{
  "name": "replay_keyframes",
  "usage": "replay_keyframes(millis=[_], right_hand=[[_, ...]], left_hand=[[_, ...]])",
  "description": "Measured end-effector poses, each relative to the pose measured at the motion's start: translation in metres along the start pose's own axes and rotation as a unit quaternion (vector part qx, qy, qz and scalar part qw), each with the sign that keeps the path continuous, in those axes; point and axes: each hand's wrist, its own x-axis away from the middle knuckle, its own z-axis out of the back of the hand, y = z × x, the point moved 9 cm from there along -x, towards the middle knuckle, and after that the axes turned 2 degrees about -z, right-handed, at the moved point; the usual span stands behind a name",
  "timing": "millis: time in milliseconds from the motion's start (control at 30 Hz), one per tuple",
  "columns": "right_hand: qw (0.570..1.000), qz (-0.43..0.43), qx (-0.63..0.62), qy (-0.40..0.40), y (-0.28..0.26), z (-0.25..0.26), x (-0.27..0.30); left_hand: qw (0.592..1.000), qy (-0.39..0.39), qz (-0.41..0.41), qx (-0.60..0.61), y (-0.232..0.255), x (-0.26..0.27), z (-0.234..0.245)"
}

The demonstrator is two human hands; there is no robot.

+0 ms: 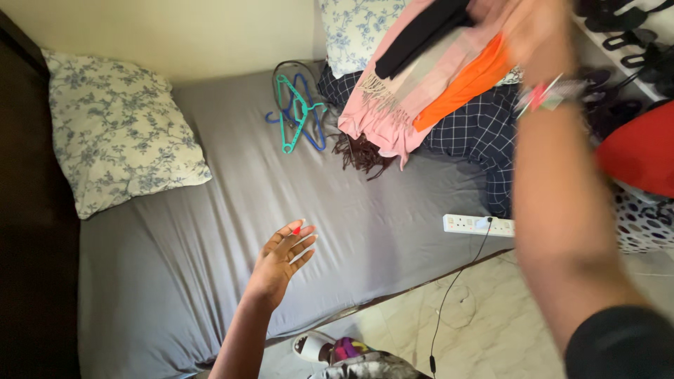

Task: The person picks up clothing items one at a time from a closet, displays each item including an orange shirt, a patterned towel, and a dark top, and then places them onto a bed.

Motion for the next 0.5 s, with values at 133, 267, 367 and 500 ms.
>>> replay_keyframes(millis=[133,267,367,500], right_hand=[[0.986,-0.125,-0.082,-0.074,0.117,0.022,0.066],[0.961,-0.246,-0.035,-0.124,0.225,0.024,0.168],[0.943,-0.329,0.03,-0.044,0.269,0.013,0.238],[0.932,-0.349,0.081,-0.049,0.279,-0.025,0.304]], left_hand=[[1.0,0.011,0.0,0.008,0.002,0.006,0.012],[1.0,0.025,-0.005,0.016,0.005,0.01,0.028],[0.999,0.027,-0.024,0.032,0.006,0.015,0.04],[0.995,0.061,-0.014,0.072,-0.002,0.024,0.058]])
